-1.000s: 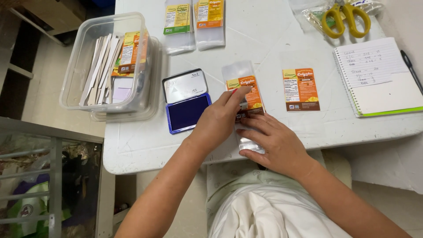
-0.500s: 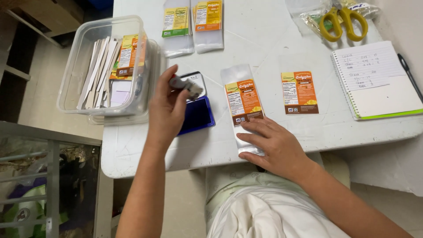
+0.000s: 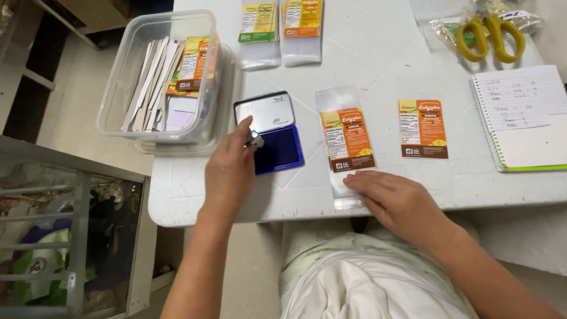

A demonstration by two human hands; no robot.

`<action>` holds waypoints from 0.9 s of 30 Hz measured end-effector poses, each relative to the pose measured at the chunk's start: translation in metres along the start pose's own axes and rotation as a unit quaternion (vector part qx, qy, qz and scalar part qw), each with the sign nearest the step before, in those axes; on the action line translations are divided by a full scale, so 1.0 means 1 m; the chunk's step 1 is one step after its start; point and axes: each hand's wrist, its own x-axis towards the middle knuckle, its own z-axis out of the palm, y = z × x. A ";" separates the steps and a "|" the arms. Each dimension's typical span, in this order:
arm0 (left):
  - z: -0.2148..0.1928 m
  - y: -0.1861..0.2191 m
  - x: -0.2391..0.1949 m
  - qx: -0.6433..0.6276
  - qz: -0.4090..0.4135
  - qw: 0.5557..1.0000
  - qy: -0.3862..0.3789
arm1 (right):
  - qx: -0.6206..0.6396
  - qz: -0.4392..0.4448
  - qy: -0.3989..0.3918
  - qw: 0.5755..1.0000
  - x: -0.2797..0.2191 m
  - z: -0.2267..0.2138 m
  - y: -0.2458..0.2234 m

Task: The person stamps orange labels on clear plastic bags using a blue ink pad and a rubber stamp. They repeatedly dip the stamp into the ink pad and press it onto the labels, then place the stamped bags into a plastic container.

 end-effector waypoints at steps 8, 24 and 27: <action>-0.001 -0.009 0.006 -0.092 -0.051 0.993 -0.050 | 0.213 0.284 0.216 0.909 0.007 -0.035 0.029; -0.002 -0.013 0.004 -0.061 -0.031 0.995 -0.071 | 0.012 0.161 -0.034 0.986 -0.041 -0.062 0.071; -0.005 -0.012 0.006 -0.053 -0.037 0.995 -0.078 | 0.012 0.143 -0.011 0.990 -0.042 -0.064 0.064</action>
